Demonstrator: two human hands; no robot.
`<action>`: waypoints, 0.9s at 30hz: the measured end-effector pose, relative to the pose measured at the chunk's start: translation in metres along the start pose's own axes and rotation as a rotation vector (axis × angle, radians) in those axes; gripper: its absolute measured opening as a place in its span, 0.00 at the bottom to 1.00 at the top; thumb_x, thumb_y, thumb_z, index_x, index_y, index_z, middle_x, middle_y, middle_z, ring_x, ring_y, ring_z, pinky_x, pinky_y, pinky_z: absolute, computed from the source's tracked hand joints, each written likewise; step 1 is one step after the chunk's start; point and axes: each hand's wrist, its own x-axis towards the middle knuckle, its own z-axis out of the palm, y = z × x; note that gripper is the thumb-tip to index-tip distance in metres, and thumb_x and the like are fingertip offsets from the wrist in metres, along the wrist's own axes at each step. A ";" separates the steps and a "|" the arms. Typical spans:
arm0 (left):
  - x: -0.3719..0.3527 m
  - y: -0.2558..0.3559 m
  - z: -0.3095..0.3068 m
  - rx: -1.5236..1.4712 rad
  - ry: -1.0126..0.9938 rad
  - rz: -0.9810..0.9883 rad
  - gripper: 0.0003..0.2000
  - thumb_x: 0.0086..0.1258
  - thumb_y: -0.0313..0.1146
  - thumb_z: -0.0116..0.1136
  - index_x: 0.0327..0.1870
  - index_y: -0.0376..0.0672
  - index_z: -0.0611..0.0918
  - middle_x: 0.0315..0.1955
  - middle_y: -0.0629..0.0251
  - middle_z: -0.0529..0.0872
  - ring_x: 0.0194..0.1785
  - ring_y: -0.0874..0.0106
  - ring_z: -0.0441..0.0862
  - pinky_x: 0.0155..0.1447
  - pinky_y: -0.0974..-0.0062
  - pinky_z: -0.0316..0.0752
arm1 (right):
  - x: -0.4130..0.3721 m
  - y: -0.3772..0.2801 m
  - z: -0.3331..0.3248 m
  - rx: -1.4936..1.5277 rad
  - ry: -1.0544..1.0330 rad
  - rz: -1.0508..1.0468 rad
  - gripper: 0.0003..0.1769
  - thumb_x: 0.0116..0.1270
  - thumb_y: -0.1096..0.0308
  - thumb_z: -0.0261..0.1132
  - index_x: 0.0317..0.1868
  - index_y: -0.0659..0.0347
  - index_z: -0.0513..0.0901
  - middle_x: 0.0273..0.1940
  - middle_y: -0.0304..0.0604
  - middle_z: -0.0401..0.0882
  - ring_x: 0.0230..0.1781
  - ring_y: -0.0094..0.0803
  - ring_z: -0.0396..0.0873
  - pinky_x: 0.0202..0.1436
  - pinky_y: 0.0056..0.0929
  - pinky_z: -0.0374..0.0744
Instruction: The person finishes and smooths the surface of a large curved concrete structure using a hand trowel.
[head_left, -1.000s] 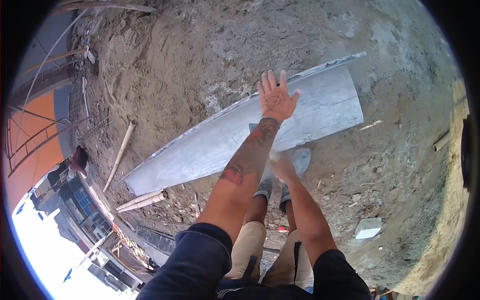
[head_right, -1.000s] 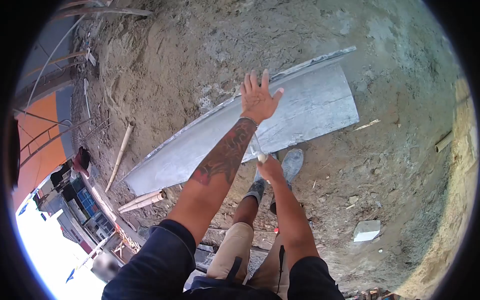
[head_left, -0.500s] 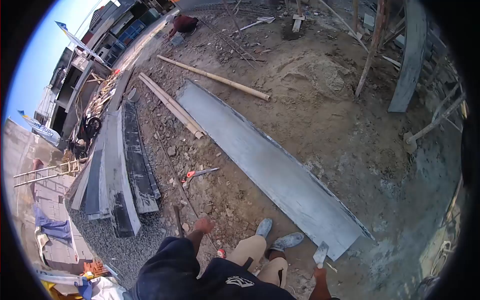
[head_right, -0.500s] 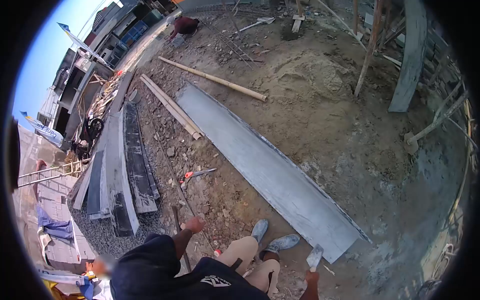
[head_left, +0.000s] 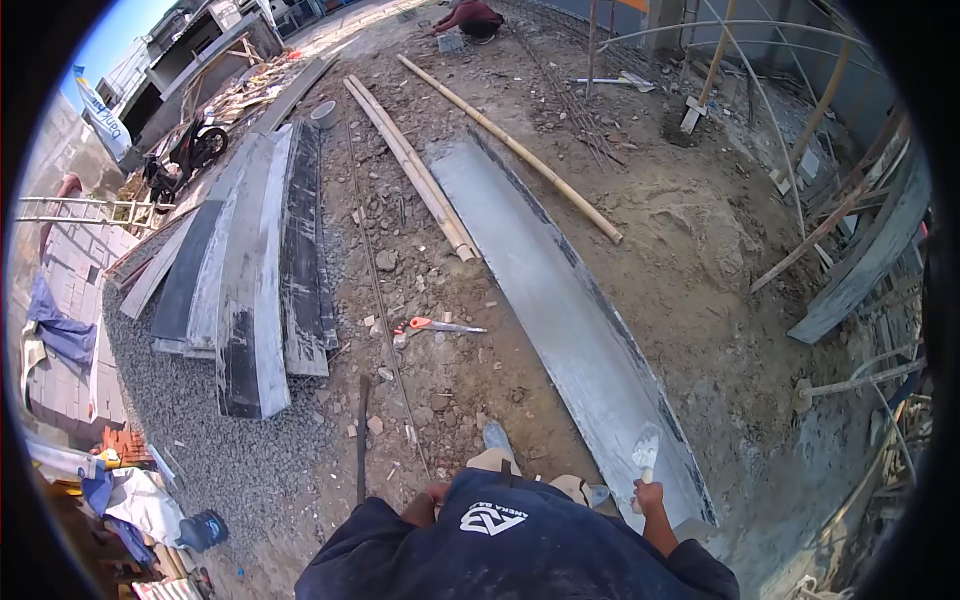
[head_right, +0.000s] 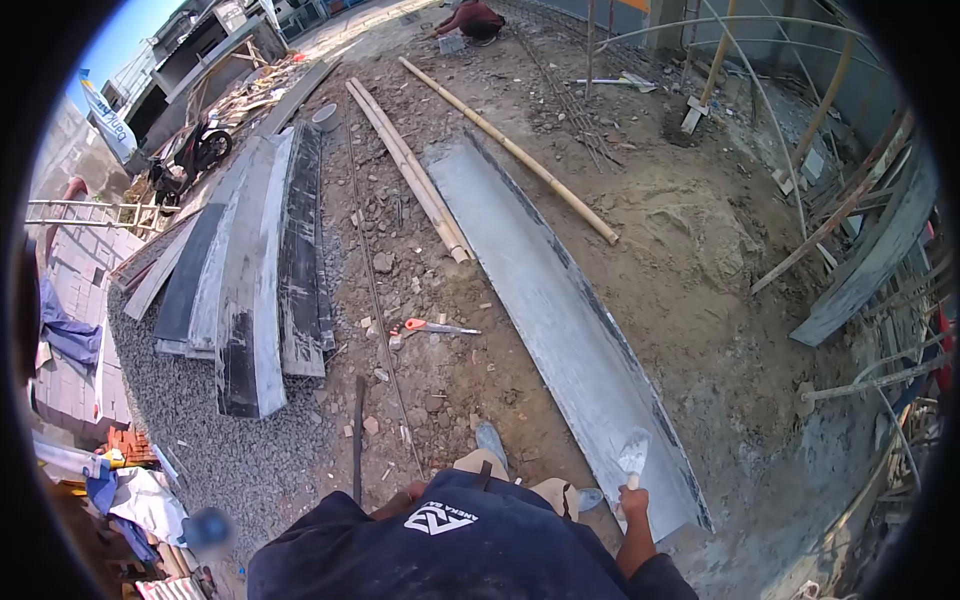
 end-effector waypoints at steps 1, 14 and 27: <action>0.011 -0.011 -0.028 -0.002 0.108 -0.040 0.21 0.72 0.50 0.45 0.52 0.46 0.83 0.46 0.51 0.86 0.51 0.54 0.84 0.56 0.58 0.77 | -0.004 -0.030 0.023 -0.104 0.003 -0.033 0.11 0.58 0.71 0.68 0.30 0.72 0.76 0.20 0.46 0.73 0.13 0.39 0.74 0.15 0.40 0.74; 0.069 -0.075 -0.249 -0.923 0.788 -0.466 0.21 0.69 0.46 0.58 0.48 0.34 0.84 0.30 0.53 0.86 0.37 0.64 0.84 0.42 0.68 0.76 | -0.051 -0.122 0.207 -0.570 -0.198 -0.034 0.19 0.53 0.63 0.70 0.33 0.76 0.82 0.26 0.55 0.83 0.23 0.40 0.85 0.28 0.40 0.82; 0.152 -0.112 -0.359 -0.473 0.220 -0.529 0.24 0.66 0.50 0.55 0.53 0.39 0.81 0.42 0.49 0.86 0.45 0.51 0.85 0.48 0.56 0.77 | 0.053 -0.358 0.260 -0.531 -0.106 0.047 0.21 0.53 0.62 0.71 0.37 0.76 0.80 0.29 0.55 0.84 0.26 0.41 0.86 0.30 0.41 0.83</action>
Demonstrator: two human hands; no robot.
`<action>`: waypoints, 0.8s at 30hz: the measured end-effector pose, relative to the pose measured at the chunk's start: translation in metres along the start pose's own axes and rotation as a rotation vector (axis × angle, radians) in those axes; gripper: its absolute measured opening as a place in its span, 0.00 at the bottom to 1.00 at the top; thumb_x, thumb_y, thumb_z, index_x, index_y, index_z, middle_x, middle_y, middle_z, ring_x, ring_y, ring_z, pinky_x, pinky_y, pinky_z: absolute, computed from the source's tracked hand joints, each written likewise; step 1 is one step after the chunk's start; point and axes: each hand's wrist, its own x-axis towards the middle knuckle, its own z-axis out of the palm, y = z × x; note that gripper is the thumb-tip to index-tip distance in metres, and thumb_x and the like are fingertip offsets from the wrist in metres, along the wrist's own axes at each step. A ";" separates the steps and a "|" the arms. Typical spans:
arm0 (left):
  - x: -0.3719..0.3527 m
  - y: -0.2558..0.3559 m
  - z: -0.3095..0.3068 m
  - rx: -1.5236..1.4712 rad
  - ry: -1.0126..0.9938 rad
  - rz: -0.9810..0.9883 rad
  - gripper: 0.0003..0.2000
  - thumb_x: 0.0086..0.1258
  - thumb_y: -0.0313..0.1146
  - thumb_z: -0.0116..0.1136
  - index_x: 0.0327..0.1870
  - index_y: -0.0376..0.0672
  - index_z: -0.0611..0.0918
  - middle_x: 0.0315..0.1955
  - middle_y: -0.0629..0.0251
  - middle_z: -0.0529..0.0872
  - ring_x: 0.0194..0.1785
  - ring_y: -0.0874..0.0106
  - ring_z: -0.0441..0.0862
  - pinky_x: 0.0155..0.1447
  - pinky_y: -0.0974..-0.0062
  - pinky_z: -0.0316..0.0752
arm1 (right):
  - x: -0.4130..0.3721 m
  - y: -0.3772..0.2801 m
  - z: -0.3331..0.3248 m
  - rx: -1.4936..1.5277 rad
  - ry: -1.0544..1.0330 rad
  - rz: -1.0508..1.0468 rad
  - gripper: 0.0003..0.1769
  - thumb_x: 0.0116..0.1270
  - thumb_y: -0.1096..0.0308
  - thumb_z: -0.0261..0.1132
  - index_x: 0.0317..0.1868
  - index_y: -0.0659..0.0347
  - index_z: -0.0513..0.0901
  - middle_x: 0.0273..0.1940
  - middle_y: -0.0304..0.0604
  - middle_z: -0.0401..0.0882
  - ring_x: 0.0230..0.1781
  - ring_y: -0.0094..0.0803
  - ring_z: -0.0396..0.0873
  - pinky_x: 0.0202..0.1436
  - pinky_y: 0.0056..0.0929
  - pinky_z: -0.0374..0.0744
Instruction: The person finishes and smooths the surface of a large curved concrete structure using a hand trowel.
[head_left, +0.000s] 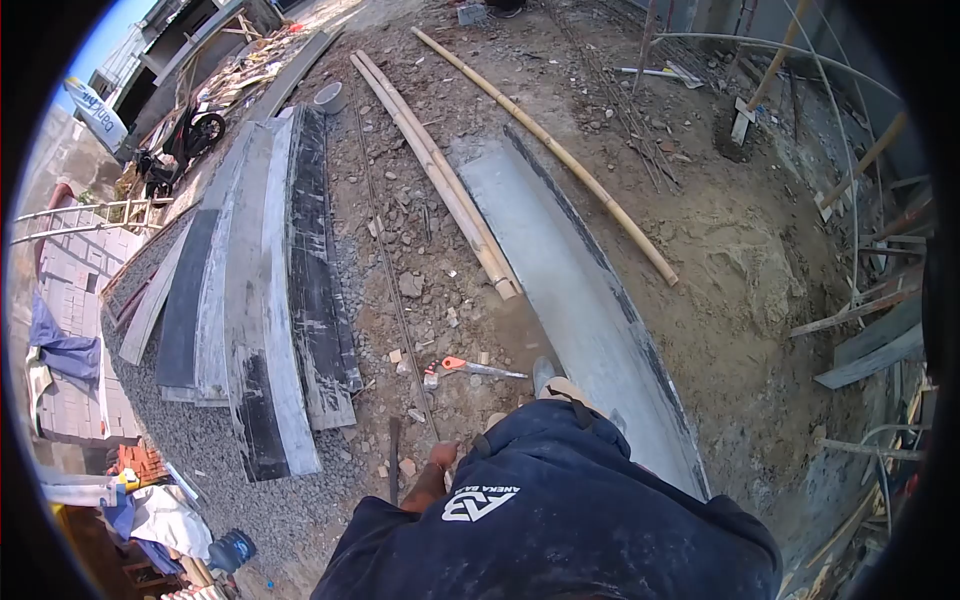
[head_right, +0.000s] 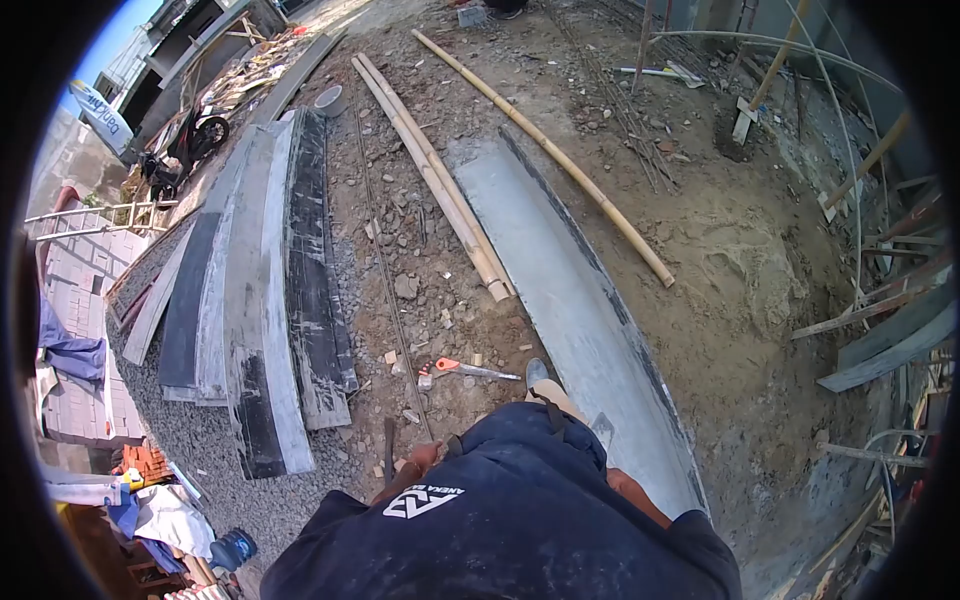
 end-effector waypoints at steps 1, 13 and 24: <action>0.027 0.016 -0.020 -0.213 0.113 -0.130 0.23 0.67 0.48 0.56 0.53 0.37 0.81 0.41 0.49 0.86 0.44 0.52 0.85 0.47 0.57 0.78 | 0.005 -0.020 -0.008 0.010 0.009 0.001 0.22 0.53 0.62 0.72 0.37 0.76 0.80 0.29 0.55 0.84 0.26 0.41 0.86 0.30 0.41 0.83; 0.189 0.133 -0.192 -0.893 0.190 -0.028 0.17 0.71 0.43 0.59 0.46 0.36 0.83 0.31 0.67 0.84 0.32 0.77 0.79 0.37 0.79 0.75 | -0.003 -0.191 0.047 0.291 0.054 0.110 0.24 0.54 0.61 0.73 0.41 0.75 0.78 0.32 0.56 0.84 0.29 0.41 0.86 0.32 0.42 0.83; 0.534 0.165 -0.480 1.124 -0.239 0.678 0.17 0.72 0.43 0.45 0.53 0.46 0.80 0.37 0.49 0.87 0.43 0.48 0.85 0.47 0.45 0.75 | -0.189 -0.344 0.331 0.699 0.060 0.633 0.27 0.54 0.60 0.73 0.45 0.75 0.77 0.34 0.56 0.84 0.31 0.42 0.86 0.33 0.43 0.83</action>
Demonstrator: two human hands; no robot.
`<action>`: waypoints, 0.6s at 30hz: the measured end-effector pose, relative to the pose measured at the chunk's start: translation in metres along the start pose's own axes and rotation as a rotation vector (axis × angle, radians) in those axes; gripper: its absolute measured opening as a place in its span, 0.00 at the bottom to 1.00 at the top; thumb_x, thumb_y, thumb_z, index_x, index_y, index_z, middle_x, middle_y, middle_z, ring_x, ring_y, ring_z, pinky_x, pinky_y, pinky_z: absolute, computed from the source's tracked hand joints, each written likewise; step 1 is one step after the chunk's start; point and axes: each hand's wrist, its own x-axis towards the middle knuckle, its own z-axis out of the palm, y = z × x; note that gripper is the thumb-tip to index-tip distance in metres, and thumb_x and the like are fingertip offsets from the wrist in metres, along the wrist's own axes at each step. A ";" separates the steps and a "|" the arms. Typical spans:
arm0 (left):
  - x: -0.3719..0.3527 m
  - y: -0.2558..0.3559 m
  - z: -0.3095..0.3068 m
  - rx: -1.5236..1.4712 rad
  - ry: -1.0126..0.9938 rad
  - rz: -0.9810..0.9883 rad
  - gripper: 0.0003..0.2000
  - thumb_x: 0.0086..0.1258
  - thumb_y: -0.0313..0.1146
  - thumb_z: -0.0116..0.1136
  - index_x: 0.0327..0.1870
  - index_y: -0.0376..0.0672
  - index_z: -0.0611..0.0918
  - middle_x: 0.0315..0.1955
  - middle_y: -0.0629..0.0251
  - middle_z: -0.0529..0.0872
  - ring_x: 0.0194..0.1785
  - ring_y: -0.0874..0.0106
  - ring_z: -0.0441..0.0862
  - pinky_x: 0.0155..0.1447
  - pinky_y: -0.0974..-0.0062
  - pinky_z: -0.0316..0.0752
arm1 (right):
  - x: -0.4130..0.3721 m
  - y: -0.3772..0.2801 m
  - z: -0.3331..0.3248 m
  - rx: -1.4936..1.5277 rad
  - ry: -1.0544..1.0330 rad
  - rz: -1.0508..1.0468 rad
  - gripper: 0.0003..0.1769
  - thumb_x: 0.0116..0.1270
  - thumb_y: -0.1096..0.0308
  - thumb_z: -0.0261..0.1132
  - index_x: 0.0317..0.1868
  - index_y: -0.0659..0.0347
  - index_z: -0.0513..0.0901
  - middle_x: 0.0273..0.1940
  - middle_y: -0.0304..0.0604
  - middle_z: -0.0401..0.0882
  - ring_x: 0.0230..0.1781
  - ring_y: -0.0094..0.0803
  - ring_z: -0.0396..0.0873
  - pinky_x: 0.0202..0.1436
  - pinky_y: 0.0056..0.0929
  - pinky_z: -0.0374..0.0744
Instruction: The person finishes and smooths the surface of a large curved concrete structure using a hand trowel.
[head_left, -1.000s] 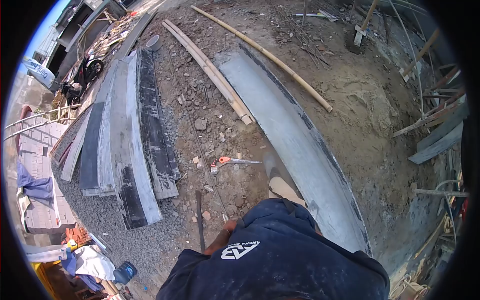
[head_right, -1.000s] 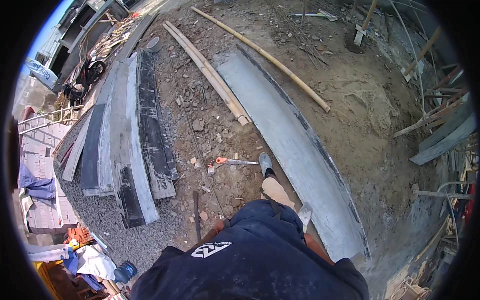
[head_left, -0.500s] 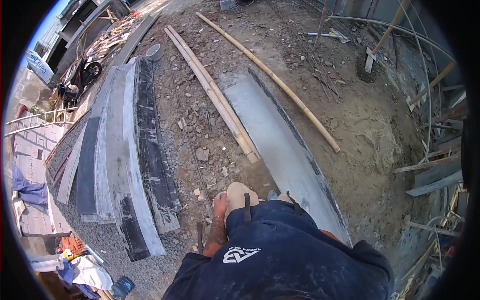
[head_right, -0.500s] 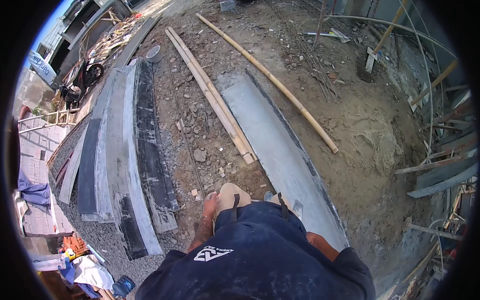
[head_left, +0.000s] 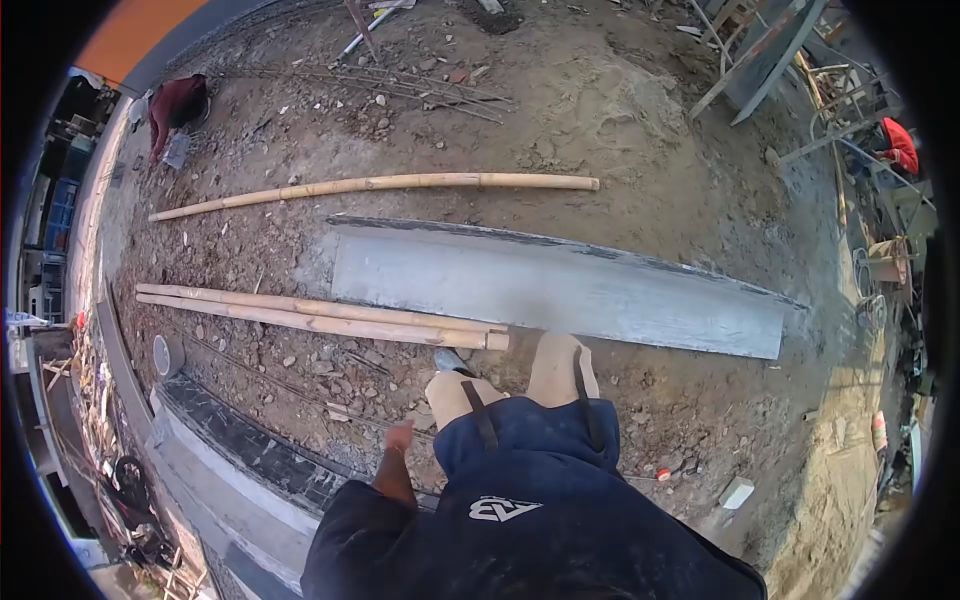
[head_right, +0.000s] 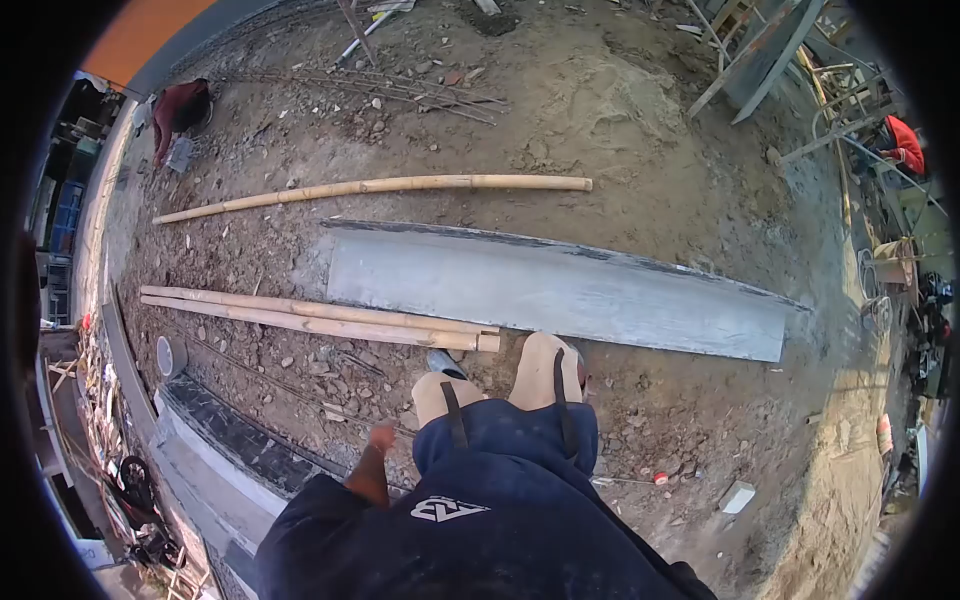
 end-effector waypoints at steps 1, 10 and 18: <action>0.025 -0.031 -0.034 0.109 0.015 0.126 0.18 0.75 0.45 0.41 0.53 0.46 0.81 0.42 0.45 0.86 0.46 0.49 0.84 0.49 0.48 0.76 | -0.024 0.018 0.022 -0.008 -0.021 0.047 0.27 0.54 0.60 0.74 0.45 0.75 0.77 0.35 0.56 0.84 0.31 0.42 0.86 0.33 0.43 0.83; 0.225 0.074 -0.247 -1.161 0.572 0.039 0.21 0.73 0.44 0.55 0.56 0.34 0.79 0.44 0.52 0.85 0.45 0.66 0.82 0.52 0.67 0.76 | -0.025 0.026 0.090 -0.219 -0.076 0.391 0.30 0.54 0.59 0.74 0.48 0.74 0.75 0.37 0.56 0.85 0.33 0.43 0.87 0.35 0.43 0.84; 0.437 0.140 -0.138 -0.510 0.844 0.377 0.22 0.67 0.43 0.62 0.55 0.36 0.79 0.51 0.49 0.80 0.58 0.54 0.76 0.61 0.62 0.71 | 0.416 -0.144 0.091 -0.213 0.476 -0.436 0.27 0.70 0.52 0.59 0.58 0.66 0.69 0.42 0.69 0.80 0.45 0.66 0.78 0.47 0.53 0.75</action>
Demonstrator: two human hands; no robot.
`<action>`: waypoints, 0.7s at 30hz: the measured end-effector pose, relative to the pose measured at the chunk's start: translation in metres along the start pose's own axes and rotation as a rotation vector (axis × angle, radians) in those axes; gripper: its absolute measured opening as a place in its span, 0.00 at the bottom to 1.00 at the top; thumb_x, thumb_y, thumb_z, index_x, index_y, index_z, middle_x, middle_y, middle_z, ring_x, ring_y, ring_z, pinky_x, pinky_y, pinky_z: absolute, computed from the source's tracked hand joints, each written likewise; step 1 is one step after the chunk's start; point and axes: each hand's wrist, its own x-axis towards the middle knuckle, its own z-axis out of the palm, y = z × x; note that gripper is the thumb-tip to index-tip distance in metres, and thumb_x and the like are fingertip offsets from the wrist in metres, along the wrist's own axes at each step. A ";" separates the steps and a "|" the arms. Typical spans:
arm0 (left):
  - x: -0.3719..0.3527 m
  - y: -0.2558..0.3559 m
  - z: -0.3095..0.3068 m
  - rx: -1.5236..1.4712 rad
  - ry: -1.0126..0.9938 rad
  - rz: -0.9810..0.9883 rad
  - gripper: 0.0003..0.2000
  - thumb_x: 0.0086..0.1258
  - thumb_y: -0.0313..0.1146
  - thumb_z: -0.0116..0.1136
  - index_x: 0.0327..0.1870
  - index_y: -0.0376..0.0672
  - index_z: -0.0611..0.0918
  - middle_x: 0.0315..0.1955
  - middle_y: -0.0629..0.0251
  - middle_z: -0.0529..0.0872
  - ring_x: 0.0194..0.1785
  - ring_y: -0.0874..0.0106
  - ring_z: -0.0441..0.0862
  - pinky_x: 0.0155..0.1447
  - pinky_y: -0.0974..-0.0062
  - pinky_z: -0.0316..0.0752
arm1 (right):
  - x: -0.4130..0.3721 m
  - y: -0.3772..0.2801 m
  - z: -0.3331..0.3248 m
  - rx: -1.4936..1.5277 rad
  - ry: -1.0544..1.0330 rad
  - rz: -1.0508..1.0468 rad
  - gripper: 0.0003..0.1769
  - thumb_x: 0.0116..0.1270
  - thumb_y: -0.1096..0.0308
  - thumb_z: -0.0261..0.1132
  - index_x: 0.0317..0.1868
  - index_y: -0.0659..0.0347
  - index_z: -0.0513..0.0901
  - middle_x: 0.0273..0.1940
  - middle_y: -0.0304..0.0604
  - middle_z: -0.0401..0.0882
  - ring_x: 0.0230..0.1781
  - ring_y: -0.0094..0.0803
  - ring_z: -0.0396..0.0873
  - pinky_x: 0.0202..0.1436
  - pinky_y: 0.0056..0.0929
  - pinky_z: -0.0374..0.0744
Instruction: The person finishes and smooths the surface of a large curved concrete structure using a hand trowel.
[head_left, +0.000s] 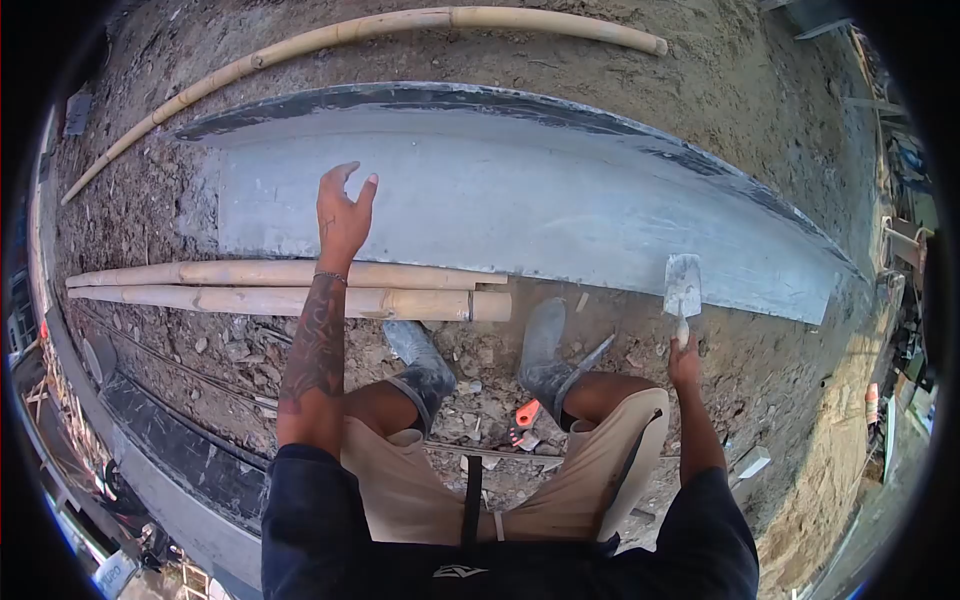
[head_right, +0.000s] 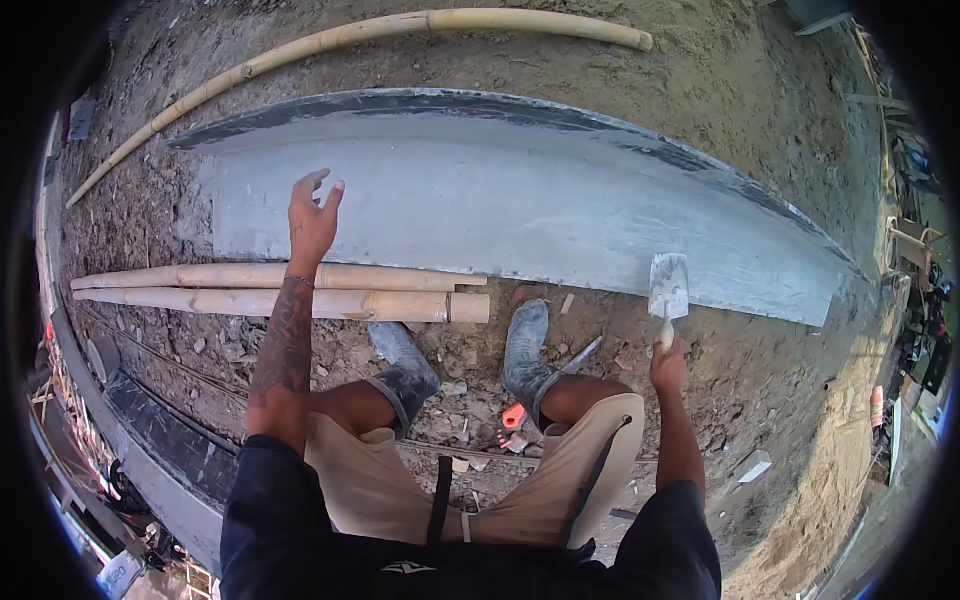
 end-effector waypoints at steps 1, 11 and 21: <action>0.017 -0.010 0.006 0.025 0.051 0.032 0.22 0.67 0.43 0.63 0.55 0.36 0.79 0.53 0.49 0.79 0.60 0.53 0.74 0.64 0.61 0.69 | 0.020 0.000 0.021 0.054 0.123 -0.093 0.28 0.70 0.54 0.59 0.61 0.68 0.68 0.42 0.68 0.80 0.45 0.66 0.78 0.47 0.52 0.76; 0.106 -0.023 0.011 0.377 0.376 0.447 0.29 0.66 0.48 0.63 0.65 0.42 0.74 0.66 0.53 0.71 0.71 0.54 0.63 0.72 0.57 0.57 | 0.070 -0.231 0.077 -0.221 -0.109 -0.693 0.24 0.68 0.55 0.62 0.59 0.60 0.71 0.40 0.59 0.82 0.35 0.60 0.81 0.40 0.54 0.77; 0.118 0.003 0.056 0.397 0.294 0.442 0.24 0.69 0.56 0.54 0.56 0.49 0.83 0.56 0.59 0.80 0.67 0.59 0.69 0.74 0.51 0.51 | 0.122 -0.264 0.004 -0.243 0.438 -0.958 0.23 0.60 0.58 0.67 0.51 0.59 0.71 0.40 0.53 0.82 0.34 0.55 0.82 0.36 0.51 0.78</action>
